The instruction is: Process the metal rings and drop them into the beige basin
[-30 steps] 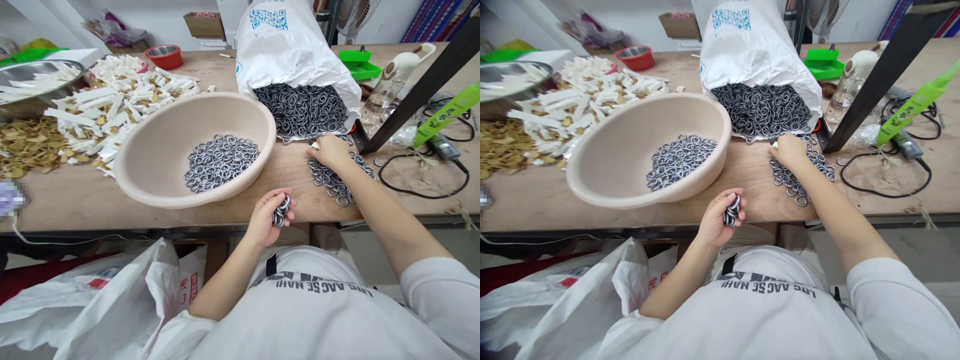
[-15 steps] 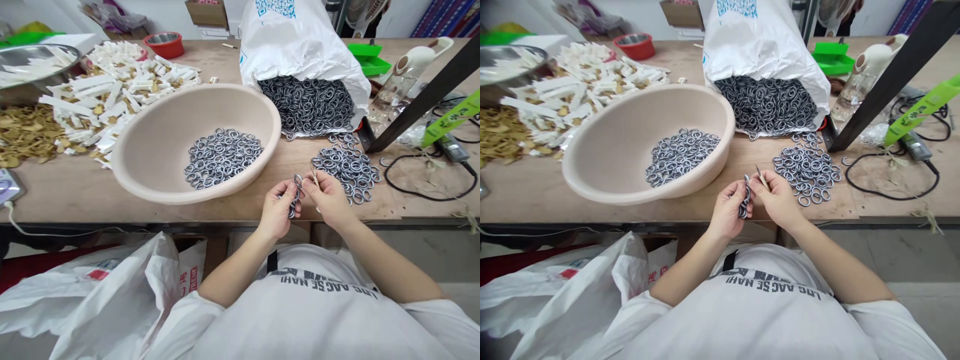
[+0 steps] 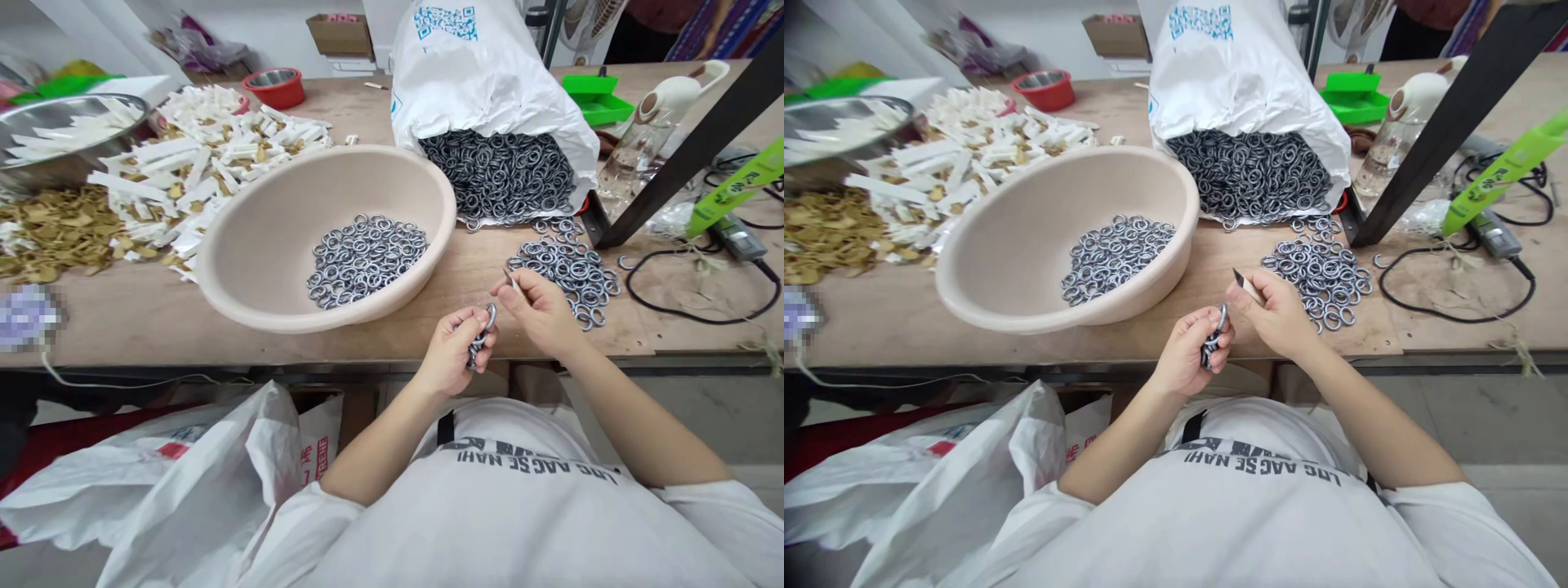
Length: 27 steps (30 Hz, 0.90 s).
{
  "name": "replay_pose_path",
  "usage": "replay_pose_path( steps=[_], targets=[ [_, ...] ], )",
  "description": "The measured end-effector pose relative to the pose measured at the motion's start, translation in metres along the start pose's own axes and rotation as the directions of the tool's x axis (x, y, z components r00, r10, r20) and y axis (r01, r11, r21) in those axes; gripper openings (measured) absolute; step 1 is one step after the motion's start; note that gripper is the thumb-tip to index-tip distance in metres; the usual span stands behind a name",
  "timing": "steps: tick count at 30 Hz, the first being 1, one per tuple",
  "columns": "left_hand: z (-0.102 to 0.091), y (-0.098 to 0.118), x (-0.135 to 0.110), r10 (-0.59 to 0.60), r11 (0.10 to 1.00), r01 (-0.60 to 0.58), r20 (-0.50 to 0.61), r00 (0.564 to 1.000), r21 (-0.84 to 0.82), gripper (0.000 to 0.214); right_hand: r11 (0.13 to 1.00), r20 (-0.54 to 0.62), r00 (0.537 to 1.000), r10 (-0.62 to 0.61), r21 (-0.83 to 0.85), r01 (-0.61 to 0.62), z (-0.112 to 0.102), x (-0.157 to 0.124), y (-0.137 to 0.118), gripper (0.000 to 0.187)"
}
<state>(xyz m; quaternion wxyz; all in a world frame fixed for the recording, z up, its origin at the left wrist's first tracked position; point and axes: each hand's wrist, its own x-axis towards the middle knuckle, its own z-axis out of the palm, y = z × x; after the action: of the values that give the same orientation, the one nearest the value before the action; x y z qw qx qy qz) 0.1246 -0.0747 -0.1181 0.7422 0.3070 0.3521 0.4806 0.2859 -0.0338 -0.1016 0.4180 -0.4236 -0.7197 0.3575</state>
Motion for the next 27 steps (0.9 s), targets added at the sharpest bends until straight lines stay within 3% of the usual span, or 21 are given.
replay_pose_path(
  steps=[3, 6, 13, 18, 23, 27],
  targets=[
    [-0.002, 0.000, -0.001, 0.002, 1.000, -0.002, 0.002, 1.000, -0.011, 0.035, 0.965, 0.079, 0.989, -0.123, -0.224, 0.138, -0.007, -0.013, -0.006, 0.037],
    [-0.002, 0.000, -0.001, 0.002, 1.000, -0.002, -0.002, 1.000, -0.018, 0.037, 0.920, 0.173, 0.971, -0.167, -0.326, 0.216, -0.009, -0.025, -0.013, 0.037],
    [0.003, -0.002, -0.005, -0.009, 0.999, 0.010, 0.020, 1.000, -0.050, 0.033, 0.890, 0.168, 0.975, -0.142, -0.409, 0.200, -0.006, -0.025, -0.008, 0.041],
    [0.005, -0.003, -0.015, -0.041, 0.999, 0.037, 0.121, 0.992, 0.030, 0.032, 0.866, -0.037, 0.996, 0.077, -0.492, -0.085, -0.021, 0.012, 0.032, 0.049],
    [-0.001, -0.002, -0.012, -0.061, 0.998, 0.061, -0.006, 0.998, 0.003, 0.026, 0.716, -0.092, 0.995, 0.044, -0.691, -0.096, -0.035, 0.066, 0.064, 0.034],
    [-0.012, 0.000, -0.003, -0.039, 0.998, 0.031, -0.137, 0.990, -0.060, 0.035, 0.728, -0.080, 0.994, 0.071, -0.677, -0.106, -0.038, 0.094, 0.067, 0.023]
  ],
)
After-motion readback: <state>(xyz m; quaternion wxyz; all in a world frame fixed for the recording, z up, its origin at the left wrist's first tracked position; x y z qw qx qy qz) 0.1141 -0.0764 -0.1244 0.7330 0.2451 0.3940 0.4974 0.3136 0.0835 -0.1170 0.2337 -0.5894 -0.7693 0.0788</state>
